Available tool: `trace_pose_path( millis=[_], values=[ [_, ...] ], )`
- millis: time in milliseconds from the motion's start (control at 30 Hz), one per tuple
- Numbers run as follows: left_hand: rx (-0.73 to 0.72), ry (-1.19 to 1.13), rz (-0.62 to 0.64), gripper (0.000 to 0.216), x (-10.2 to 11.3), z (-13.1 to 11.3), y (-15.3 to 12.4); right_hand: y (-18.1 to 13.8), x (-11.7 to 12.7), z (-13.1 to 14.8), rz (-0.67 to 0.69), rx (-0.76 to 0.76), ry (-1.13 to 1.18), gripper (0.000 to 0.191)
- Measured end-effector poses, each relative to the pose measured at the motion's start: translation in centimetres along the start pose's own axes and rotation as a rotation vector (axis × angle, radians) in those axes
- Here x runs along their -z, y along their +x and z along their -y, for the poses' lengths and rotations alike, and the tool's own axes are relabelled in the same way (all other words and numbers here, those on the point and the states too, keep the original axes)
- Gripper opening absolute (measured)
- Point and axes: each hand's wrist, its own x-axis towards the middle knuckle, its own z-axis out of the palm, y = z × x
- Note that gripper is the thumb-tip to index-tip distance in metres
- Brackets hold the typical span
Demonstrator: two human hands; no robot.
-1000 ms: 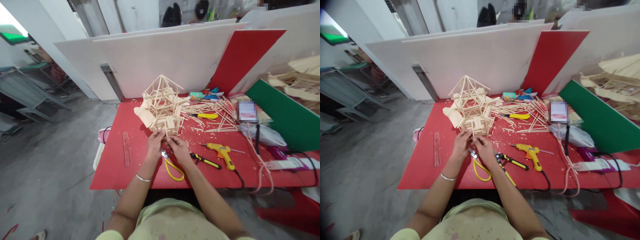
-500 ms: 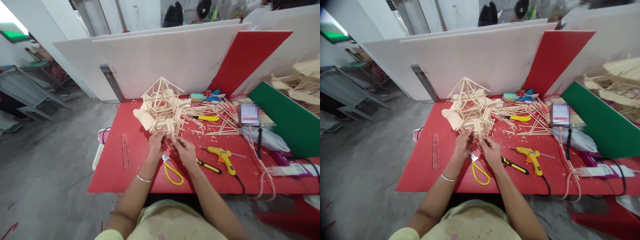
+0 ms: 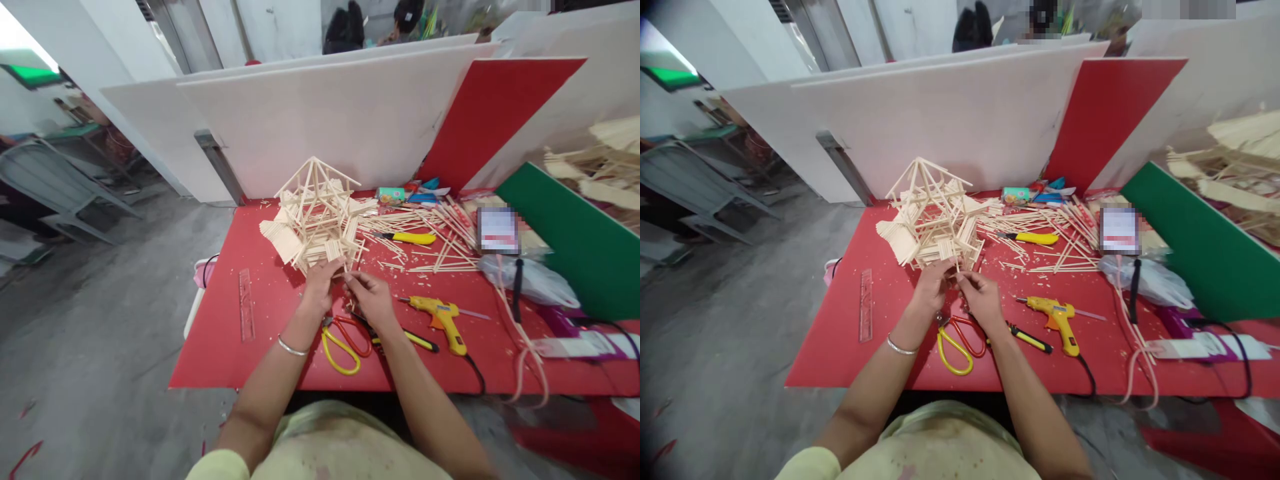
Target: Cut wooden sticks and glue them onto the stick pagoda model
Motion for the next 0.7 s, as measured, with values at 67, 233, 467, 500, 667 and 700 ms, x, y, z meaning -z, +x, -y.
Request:
trace_pose_path(
  millis=[67,233,467,500,667,700],
  values=[
    [0.0,0.003,0.007,0.027,-0.28,-0.12,0.12,0.05,0.06,0.11,0.009,0.002,-0.007,0.041],
    [-0.008,-0.005,-0.006,0.022,-0.59,-0.03,0.56,0.24,0.25,0.2,0.034,0.036,-0.041,0.037],
    [-0.023,-0.008,-0.051,0.021,-0.93,0.12,0.76,0.3,0.28,0.35,0.035,0.045,-0.057,0.034],
    [-0.027,-0.008,-0.056,0.021,-0.97,0.14,0.77,0.32,0.27,0.4,0.034,0.047,-0.056,0.034],
    [-0.037,-0.022,-0.071,0.022,-1.09,0.19,0.74,0.44,0.3,0.52,0.048,0.031,-0.049,0.035],
    [-0.035,-0.026,-0.074,0.022,-1.12,0.17,0.69,0.48,0.31,0.51,0.055,0.015,-0.038,0.036]
  ],
)
